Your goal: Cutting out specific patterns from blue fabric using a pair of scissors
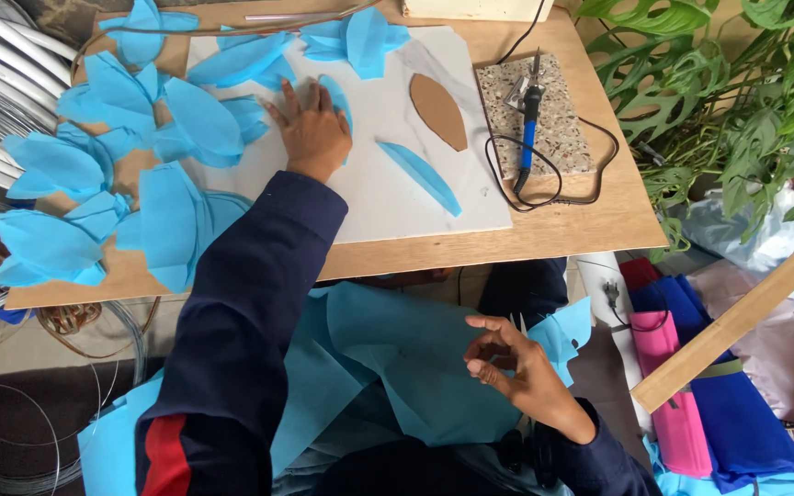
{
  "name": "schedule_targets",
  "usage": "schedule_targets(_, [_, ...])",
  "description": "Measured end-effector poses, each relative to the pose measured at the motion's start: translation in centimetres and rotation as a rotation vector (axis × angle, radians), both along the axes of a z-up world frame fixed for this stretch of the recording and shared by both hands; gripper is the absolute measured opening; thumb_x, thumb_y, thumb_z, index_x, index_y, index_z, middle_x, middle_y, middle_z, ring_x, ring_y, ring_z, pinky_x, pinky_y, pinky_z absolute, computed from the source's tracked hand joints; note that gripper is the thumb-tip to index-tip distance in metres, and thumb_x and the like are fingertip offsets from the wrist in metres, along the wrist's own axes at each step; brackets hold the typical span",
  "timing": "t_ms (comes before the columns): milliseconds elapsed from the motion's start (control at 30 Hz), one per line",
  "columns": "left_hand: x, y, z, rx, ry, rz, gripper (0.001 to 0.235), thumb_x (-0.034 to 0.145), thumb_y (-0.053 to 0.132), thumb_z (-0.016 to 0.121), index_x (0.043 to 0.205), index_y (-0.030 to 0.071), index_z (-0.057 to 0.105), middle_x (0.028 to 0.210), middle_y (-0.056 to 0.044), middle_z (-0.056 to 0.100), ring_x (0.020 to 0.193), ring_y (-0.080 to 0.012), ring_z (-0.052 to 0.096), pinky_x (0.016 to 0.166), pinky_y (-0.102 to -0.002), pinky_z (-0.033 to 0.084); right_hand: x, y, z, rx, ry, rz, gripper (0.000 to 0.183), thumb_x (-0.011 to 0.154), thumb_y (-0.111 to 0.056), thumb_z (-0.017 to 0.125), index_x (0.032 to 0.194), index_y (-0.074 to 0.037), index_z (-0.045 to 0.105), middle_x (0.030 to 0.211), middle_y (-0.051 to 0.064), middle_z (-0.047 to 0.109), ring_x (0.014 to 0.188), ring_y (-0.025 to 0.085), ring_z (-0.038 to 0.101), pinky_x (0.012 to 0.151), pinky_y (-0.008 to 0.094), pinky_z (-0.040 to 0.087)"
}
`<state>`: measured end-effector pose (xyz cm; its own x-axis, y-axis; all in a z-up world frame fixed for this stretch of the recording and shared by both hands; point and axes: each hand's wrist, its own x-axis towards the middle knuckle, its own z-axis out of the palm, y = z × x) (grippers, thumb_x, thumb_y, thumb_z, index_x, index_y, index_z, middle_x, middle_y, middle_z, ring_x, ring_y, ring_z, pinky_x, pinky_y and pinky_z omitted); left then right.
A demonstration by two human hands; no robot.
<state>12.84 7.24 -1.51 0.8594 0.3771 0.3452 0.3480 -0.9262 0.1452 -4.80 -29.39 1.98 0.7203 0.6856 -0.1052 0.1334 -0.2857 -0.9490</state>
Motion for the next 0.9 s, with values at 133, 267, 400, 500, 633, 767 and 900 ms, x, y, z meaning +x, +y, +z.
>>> schedule_targets(133, [-0.3,0.0,0.0,-0.04,-0.094,-0.029,0.047,0.09,0.026,0.039,0.126,-0.004,0.042,0.137,-0.012,0.033,0.126,-0.0431,0.013,0.096,-0.067,0.01,-0.3,-0.7,-0.5,-0.001,0.057,-0.009,0.047,0.08,-0.013,0.058,0.123,-0.007,0.042,0.084,0.006,0.061,0.063,0.013,0.06,0.059,0.024,0.055])
schedule_targets(267, [-1.1,0.1,0.7,-0.055,-0.419,-0.124,0.043,0.096,0.021,0.04,0.133,0.0,0.033,0.139,-0.016,0.029,0.129,-0.0401,0.014,0.101,-0.062,0.019,-0.8,-1.4,-0.7,-0.027,0.018,-0.036,0.047,0.08,-0.017,0.058,0.123,-0.008,0.043,0.087,0.004,0.06,0.074,0.015,0.061,0.06,0.025,0.056])
schedule_targets(400, [-4.7,-3.9,5.4,-0.186,-0.586,-0.367,0.046,0.075,-0.004,0.054,0.119,-0.001,0.044,0.129,-0.023,0.031,0.123,-0.0398,0.029,0.106,-0.047,0.023,-1.2,-2.2,-1.0,-0.082,-0.064,-0.093,0.042,0.077,-0.021,0.061,0.117,-0.012,0.052,0.088,0.003,0.065,0.083,0.012,0.064,0.063,0.022,0.055])
schedule_targets(500, [-7.0,-7.6,5.9,-0.185,-0.421,-0.796,0.052,0.061,-0.012,0.04,0.11,0.002,0.05,0.113,-0.016,0.049,0.115,-0.0375,0.037,0.101,-0.052,0.02,-1.7,-3.1,-1.3,-0.101,-0.119,-0.133,0.04,0.077,-0.022,0.06,0.115,-0.011,0.052,0.089,0.002,0.065,0.084,0.013,0.066,0.067,0.027,0.059])
schedule_targets(633, [-9.5,-10.7,4.8,0.14,-0.208,-0.793,0.039,0.088,0.021,0.049,0.124,0.006,0.047,0.12,-0.013,0.044,0.116,-0.0293,0.039,0.096,-0.059,0.027,-2.4,-3.8,-0.7,-0.154,-0.158,-0.182,0.038,0.078,-0.017,0.06,0.115,-0.012,0.053,0.09,0.003,0.065,0.08,0.012,0.065,0.064,0.025,0.057])
schedule_targets(767, [-11.1,-11.6,3.3,0.18,-0.226,-0.784,0.042,0.086,0.038,0.051,0.114,0.008,0.054,0.105,-0.012,0.048,0.094,-0.028,0.05,0.094,-0.058,0.029,-3.0,-4.7,-1.0,-0.208,-0.12,-0.251,0.037,0.076,-0.02,0.061,0.113,-0.012,0.056,0.086,0.003,0.066,0.077,0.01,0.065,0.061,0.023,0.055])
schedule_targets(900, [-12.2,-11.2,2.4,0.133,-0.133,-0.845,0.055,0.085,0.046,0.052,0.122,0.006,0.046,0.133,-0.014,0.035,0.124,-0.0383,0.031,0.097,-0.059,0.028,-3.5,-5.4,-2.1,-0.179,-0.106,-0.262,0.038,0.075,-0.018,0.062,0.112,-0.01,0.057,0.085,0.004,0.066,0.075,0.011,0.065,0.057,0.023,0.056])
